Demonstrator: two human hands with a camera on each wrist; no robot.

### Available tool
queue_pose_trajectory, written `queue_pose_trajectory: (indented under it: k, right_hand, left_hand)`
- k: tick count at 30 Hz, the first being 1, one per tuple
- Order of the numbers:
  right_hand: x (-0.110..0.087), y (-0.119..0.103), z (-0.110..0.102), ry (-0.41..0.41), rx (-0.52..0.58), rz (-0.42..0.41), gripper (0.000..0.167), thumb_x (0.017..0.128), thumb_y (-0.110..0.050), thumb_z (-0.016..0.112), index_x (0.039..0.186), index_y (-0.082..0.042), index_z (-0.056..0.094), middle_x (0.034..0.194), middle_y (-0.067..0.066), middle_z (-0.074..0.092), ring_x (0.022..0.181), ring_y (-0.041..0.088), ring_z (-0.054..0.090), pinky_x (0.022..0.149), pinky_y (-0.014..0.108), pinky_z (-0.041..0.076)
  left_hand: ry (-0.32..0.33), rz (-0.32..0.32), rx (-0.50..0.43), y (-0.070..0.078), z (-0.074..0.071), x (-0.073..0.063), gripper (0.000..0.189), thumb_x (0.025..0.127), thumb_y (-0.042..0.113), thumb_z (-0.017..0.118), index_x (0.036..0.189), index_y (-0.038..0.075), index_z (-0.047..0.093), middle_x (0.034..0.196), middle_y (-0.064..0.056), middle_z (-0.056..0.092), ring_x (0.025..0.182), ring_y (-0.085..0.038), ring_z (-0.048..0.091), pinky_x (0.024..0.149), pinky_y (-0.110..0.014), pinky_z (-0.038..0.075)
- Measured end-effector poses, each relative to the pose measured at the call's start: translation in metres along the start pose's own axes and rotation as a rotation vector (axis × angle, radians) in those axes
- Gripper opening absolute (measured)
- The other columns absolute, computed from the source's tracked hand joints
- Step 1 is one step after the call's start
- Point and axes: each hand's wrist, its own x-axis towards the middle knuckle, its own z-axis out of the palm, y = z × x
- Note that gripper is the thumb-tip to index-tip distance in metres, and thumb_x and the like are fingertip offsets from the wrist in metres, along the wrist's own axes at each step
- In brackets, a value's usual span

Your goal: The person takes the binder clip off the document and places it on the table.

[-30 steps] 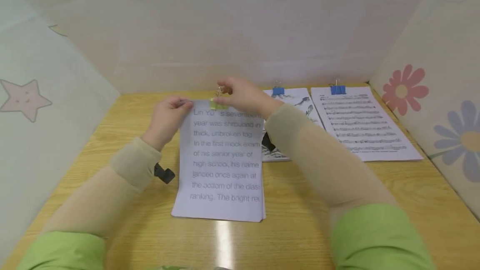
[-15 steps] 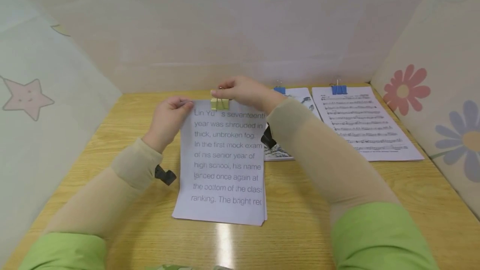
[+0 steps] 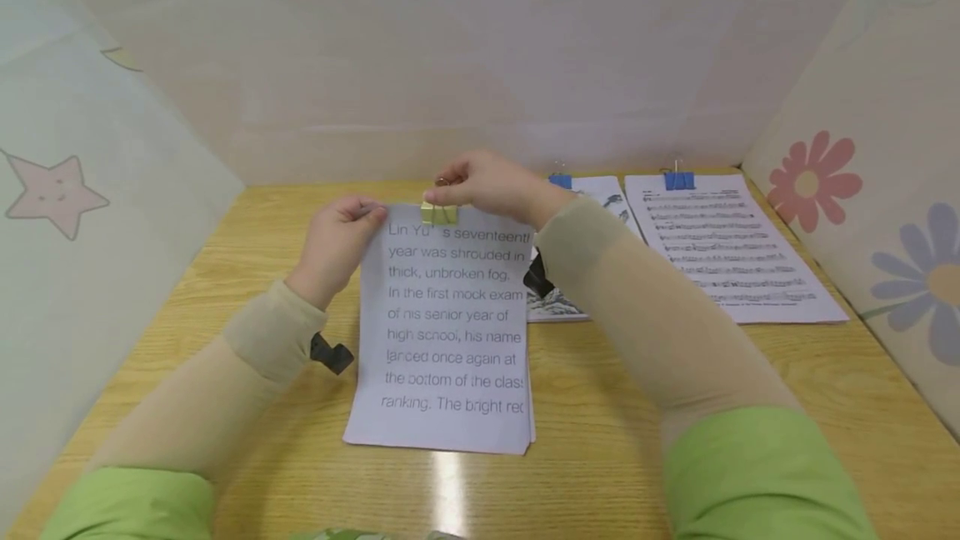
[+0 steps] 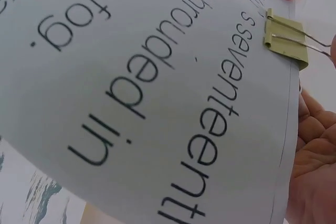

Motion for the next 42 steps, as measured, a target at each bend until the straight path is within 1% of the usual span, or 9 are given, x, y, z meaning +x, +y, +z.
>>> queue_pose_trajectory:
  k: [4,10,14,18,21,26,34,38,42]
  right_hand:
    - [-0.0002,-0.0002,0.0029,0.017,0.000,-0.005,0.052,0.088,-0.050,0.066,0.127,-0.017,0.059,0.123,-0.002,0.059,0.113,0.017,0.052,0.105,0.043,0.035]
    - [0.0004,-0.0004,0.0042,0.020,0.019,-0.018,0.059,0.087,-0.049,0.067,0.134,-0.016,0.055,0.126,-0.002,0.058,0.114,0.015,0.053,0.106,0.041,0.035]
    - [0.0003,-0.0005,0.0025,0.015,0.030,0.002,0.060,0.085,-0.053,0.068,0.133,-0.018,0.056,0.128,-0.003,0.057,0.113,0.015,0.053,0.105,0.040,0.036]
    - [0.0001,-0.0019,0.0004,0.010,0.045,0.019,0.055,0.084,-0.055,0.068,0.127,-0.020,0.059,0.123,-0.003,0.058,0.106,0.018,0.056,0.103,0.040,0.037]
    - [-0.0001,-0.0034,-0.0004,0.010,0.053,0.016,0.051,0.085,-0.052,0.068,0.123,-0.019,0.061,0.118,-0.002,0.060,0.102,0.019,0.058,0.102,0.040,0.037]
    - [-0.0004,-0.0055,0.0002,0.015,0.078,-0.016,0.041,0.088,-0.045,0.067,0.119,-0.017,0.063,0.114,0.001,0.062,0.099,0.020,0.060,0.100,0.038,0.039]
    - [-0.0052,-0.0083,0.0041,0.108,0.029,-0.071,0.040,0.088,-0.045,0.067,0.119,-0.019,0.064,0.114,-0.003,0.061,0.107,0.017,0.052,0.099,0.038,0.038]
    - [-0.0066,-0.0076,0.0057,0.162,0.060,-0.091,0.041,0.089,-0.043,0.067,0.121,-0.017,0.063,0.116,-0.003,0.061,0.110,0.016,0.051,0.101,0.038,0.037]
    - [-0.0091,-0.0071,0.0037,0.236,0.101,-0.084,0.041,0.089,-0.042,0.068,0.121,-0.017,0.064,0.118,-0.003,0.061,0.112,0.014,0.050,0.102,0.037,0.036]
  left_hand:
    - [0.005,-0.003,0.004,-0.0006,0.0004,-0.0005,0.015,0.095,0.021,0.063,0.097,0.010,0.072,0.091,-0.003,0.070,0.079,-0.019,0.064,0.071,-0.033,0.052]
    - [0.018,-0.024,0.002,0.0006,0.0002,-0.0020,0.016,0.095,0.022,0.062,0.100,0.010,0.072,0.094,-0.003,0.069,0.081,-0.019,0.063,0.071,-0.032,0.053]
    - [0.023,-0.030,-0.019,0.0015,0.0010,-0.0032,0.016,0.095,0.023,0.062,0.099,0.010,0.072,0.094,-0.003,0.069,0.081,-0.018,0.063,0.070,-0.031,0.052]
    - [0.031,-0.024,-0.052,0.0021,0.0026,-0.0047,0.016,0.095,0.022,0.063,0.099,0.009,0.072,0.094,-0.004,0.069,0.080,-0.019,0.064,0.069,-0.031,0.053]
    - [0.042,-0.025,-0.067,0.0032,0.0040,-0.0059,0.015,0.095,0.021,0.063,0.099,0.009,0.071,0.095,-0.004,0.069,0.080,-0.019,0.064,0.069,-0.031,0.054]
    - [0.061,-0.028,-0.064,0.0048,0.0050,-0.0063,0.015,0.094,0.021,0.064,0.099,0.009,0.072,0.096,-0.003,0.068,0.082,-0.018,0.063,0.071,-0.029,0.053]
    - [0.062,-0.024,-0.053,0.0060,0.0030,-0.0065,0.015,0.094,0.021,0.064,0.099,0.009,0.072,0.096,-0.003,0.068,0.082,-0.017,0.063,0.071,-0.030,0.053]
    - [0.066,-0.026,-0.051,0.0052,0.0013,-0.0062,0.016,0.095,0.021,0.063,0.101,0.009,0.072,0.098,-0.002,0.069,0.084,-0.016,0.063,0.073,-0.029,0.053]
    - [0.080,-0.014,-0.047,0.0055,-0.0001,-0.0058,0.016,0.095,0.020,0.063,0.102,0.008,0.072,0.100,-0.003,0.069,0.084,-0.017,0.062,0.072,-0.029,0.053]
